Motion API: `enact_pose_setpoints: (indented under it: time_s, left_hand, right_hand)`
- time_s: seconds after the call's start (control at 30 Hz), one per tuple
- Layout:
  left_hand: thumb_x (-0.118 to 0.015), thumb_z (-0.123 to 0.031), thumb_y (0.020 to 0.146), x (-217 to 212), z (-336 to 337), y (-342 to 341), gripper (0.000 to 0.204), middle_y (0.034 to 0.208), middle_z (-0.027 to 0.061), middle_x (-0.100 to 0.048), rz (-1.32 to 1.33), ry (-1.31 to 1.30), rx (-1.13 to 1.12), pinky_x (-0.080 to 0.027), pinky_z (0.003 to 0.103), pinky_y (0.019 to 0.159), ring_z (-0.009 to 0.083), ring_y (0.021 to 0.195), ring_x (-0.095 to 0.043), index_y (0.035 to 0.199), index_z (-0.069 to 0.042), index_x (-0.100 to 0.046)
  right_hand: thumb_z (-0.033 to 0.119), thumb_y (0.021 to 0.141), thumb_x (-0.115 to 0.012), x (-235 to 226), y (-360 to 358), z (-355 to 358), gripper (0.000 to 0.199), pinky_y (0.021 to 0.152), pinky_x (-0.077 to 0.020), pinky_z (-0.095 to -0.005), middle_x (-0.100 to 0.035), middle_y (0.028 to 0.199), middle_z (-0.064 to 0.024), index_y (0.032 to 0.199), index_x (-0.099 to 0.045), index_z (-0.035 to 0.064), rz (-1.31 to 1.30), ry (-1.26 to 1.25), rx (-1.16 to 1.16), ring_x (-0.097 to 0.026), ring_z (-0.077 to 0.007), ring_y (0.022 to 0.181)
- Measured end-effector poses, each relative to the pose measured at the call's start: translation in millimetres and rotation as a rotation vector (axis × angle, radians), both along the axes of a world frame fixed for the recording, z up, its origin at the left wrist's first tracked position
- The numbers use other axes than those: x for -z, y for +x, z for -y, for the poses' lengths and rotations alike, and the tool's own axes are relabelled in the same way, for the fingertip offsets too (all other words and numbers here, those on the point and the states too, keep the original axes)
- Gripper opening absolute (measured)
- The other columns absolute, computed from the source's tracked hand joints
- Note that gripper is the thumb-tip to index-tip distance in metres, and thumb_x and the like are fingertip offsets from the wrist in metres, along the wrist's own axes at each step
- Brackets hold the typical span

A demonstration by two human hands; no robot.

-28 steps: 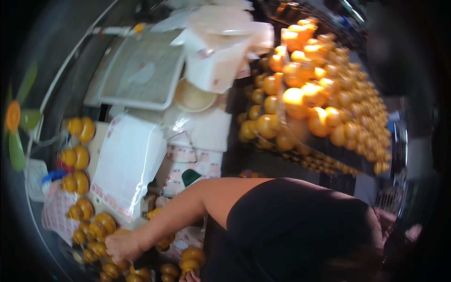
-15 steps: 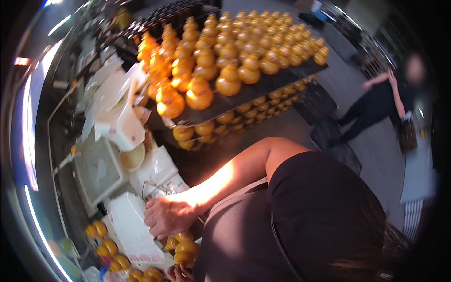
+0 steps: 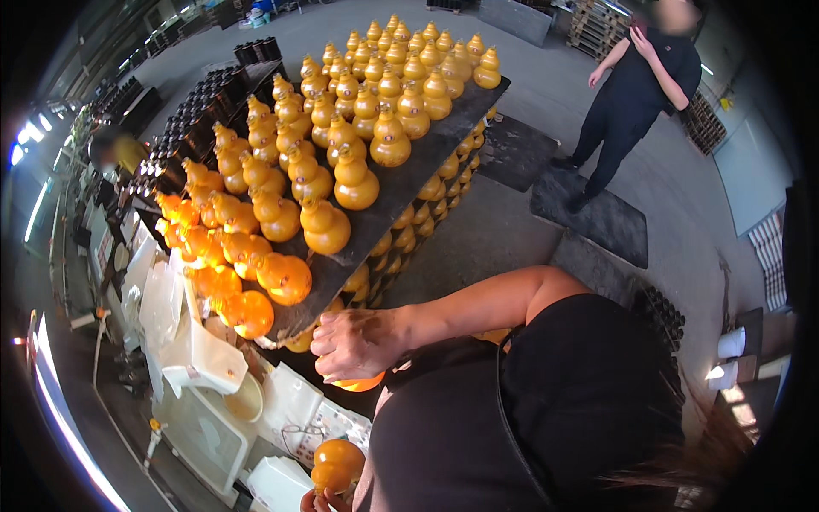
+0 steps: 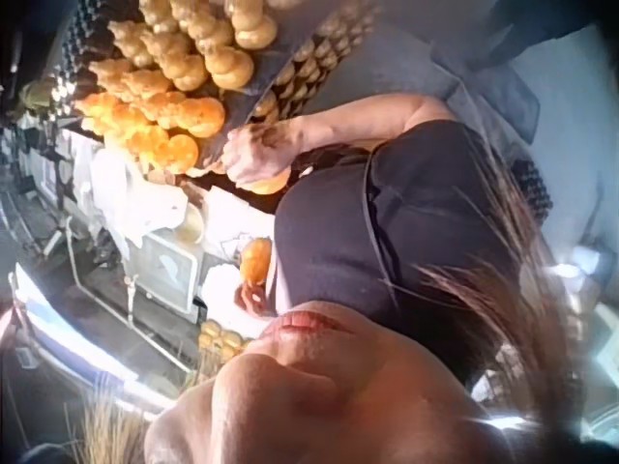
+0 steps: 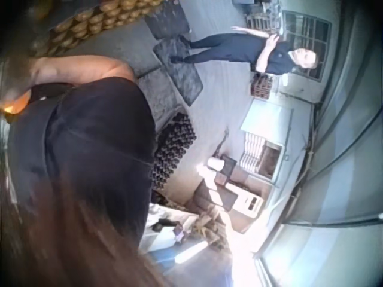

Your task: The person picks up yellow gourd-shaped containers, applies a sticker label to each, and uses a green tool to smooth the label. The person then places the labeled gourds onto a nearby rack.

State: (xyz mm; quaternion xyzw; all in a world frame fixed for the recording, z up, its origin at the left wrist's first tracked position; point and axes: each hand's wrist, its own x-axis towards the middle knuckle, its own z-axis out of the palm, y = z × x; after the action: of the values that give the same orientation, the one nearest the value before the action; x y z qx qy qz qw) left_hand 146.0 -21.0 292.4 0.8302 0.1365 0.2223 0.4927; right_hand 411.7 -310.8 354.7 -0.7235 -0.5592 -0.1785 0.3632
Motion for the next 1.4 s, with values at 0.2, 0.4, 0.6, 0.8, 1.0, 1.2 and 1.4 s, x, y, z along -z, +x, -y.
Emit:
enact_pose_setpoints:
  time_s: [0.2,0.4,0.6,0.8,1.0,1.2,1.4]
  left_hand:
    - [-0.066,-0.001,0.082,-15,-5,81,0.019,0.094,0.0169,-0.057,0.075,0.622,-0.034,-0.049,0.042,0.076,0.0302,0.088,-0.057,0.101,-0.001,-0.064]
    - [-0.062,-0.009,0.088,-127,103,200,0.014,0.095,0.0192,-0.057,0.121,0.573,0.088,-0.047,0.042,0.079,0.0315,0.089,-0.057,0.094,0.003,-0.065]
    - [-0.062,-0.007,0.089,-110,115,263,0.012,0.099,0.019,-0.056,0.218,0.596,0.374,-0.049,0.038,0.076,0.0299,0.089,-0.057,0.095,0.003,-0.064]
    - [-0.065,-0.003,0.085,-110,160,300,0.013,0.1,0.0163,-0.058,0.103,0.576,0.639,-0.048,0.037,0.079,0.0301,0.093,-0.056,0.097,0.001,-0.064]
    - [-0.067,-0.014,0.082,-110,240,337,0.015,0.1,0.0135,-0.058,0.195,0.567,0.753,-0.045,0.042,0.08,0.0339,0.091,-0.055,0.086,0.0,-0.063]
    - [-0.068,-0.006,0.078,-109,362,381,0.013,0.102,0.0142,-0.058,0.136,0.569,0.737,-0.045,0.041,0.081,0.0333,0.094,-0.055,0.086,0.002,-0.062]
    - [-0.071,-0.008,0.075,-114,459,430,0.018,0.102,0.0121,-0.059,0.132,0.672,0.797,-0.046,0.039,0.078,0.0305,0.09,-0.057,0.087,0.002,-0.062]
  right_hand:
    - [0.018,0.082,-0.063,-23,58,75,0.024,0.061,-0.0337,-0.0341,-0.041,0.067,-0.0028,0.066,-0.047,0.0107,0.04,0.055,0.151,-0.048,-0.0201,0.065]
    - [0.017,0.078,-0.067,-36,73,157,0.012,0.067,-0.0365,-0.0328,-0.045,0.071,-0.0017,0.074,-0.057,0.0104,0.064,0.057,0.519,-0.049,-0.0188,0.067]
    - [0.021,0.086,-0.064,-14,49,245,0.016,0.06,-0.0482,-0.0339,-0.057,0.075,-0.0074,0.077,-0.063,0.0079,-0.081,0.142,1.136,-0.058,-0.0211,0.066]
    - [0.026,0.09,-0.059,-9,70,351,0.022,0.057,-0.0512,-0.0323,-0.056,0.074,-0.0056,0.079,-0.06,0.0068,-0.127,0.014,1.548,-0.058,-0.0174,0.063]
    - [0.024,0.087,-0.062,-8,139,463,0.02,0.061,-0.0469,-0.0389,-0.055,0.077,-0.0104,0.083,-0.057,0.0049,0.015,0.124,1.624,-0.059,-0.031,0.069]
    - [0.027,0.088,-0.059,0,221,547,0.019,0.067,-0.0495,-0.0404,-0.059,0.083,-0.0089,0.086,-0.061,0.0077,-0.006,0.05,1.553,-0.061,-0.0293,0.078]
    - [0.026,0.087,-0.058,19,278,598,0.019,0.069,-0.0506,-0.0407,-0.06,0.085,-0.0087,0.085,-0.061,0.0073,0.03,0.028,1.413,-0.061,-0.0286,0.081]
